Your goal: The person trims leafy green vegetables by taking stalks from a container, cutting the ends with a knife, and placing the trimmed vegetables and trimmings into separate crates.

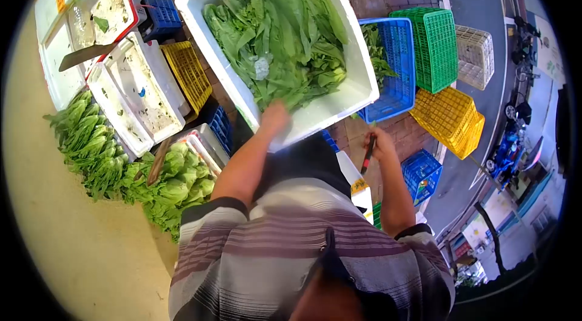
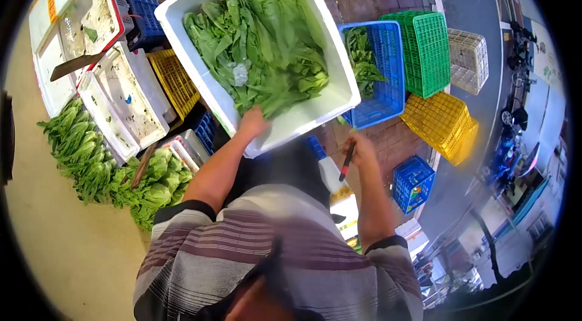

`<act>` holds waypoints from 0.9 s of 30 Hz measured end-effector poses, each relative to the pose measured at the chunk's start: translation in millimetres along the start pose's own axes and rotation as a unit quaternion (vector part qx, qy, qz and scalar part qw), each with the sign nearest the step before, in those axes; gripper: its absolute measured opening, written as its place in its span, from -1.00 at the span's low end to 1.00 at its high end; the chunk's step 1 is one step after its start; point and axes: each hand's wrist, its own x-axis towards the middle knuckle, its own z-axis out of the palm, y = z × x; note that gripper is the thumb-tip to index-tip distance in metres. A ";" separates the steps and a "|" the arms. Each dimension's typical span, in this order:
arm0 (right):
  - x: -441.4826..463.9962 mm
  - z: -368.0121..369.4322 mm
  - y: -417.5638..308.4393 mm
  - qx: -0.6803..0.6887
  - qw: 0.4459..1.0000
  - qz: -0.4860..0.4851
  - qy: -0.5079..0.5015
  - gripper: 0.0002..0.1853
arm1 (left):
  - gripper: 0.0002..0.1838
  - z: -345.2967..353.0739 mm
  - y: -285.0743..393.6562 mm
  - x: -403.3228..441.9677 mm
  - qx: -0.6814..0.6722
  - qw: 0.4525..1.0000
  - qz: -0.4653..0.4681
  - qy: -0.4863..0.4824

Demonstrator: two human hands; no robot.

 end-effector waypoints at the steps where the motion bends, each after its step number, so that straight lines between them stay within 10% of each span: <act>1: -1.5 -8.1 14.5 -0.017 1.000 0.009 -0.018 -0.85 | -0.50 6.4 -5.2 3.8 0.021 0.999 -0.028 -0.014; 7: -9.2 -8.2 21.7 -0.068 0.992 -0.009 -0.108 -0.92 | -0.62 -63.6 43.6 5.5 0.010 0.970 -0.115 -0.213; 15: -30.5 63.4 -53.2 -0.134 0.955 -0.222 -0.144 -0.71 | -0.40 -127.4 95.4 -83.7 -0.608 0.785 -0.049 -0.107; 20: -84.5 117.9 -49.8 -0.188 0.880 -0.386 -0.202 -0.60 | -0.64 -137.8 154.3 -96.7 -0.789 0.611 -0.062 -0.023; 27: -162.5 159.6 -41.6 -0.338 0.663 -0.635 -0.208 -0.39 | -0.54 -138.8 199.6 -109.6 -0.843 0.538 -0.028 -0.016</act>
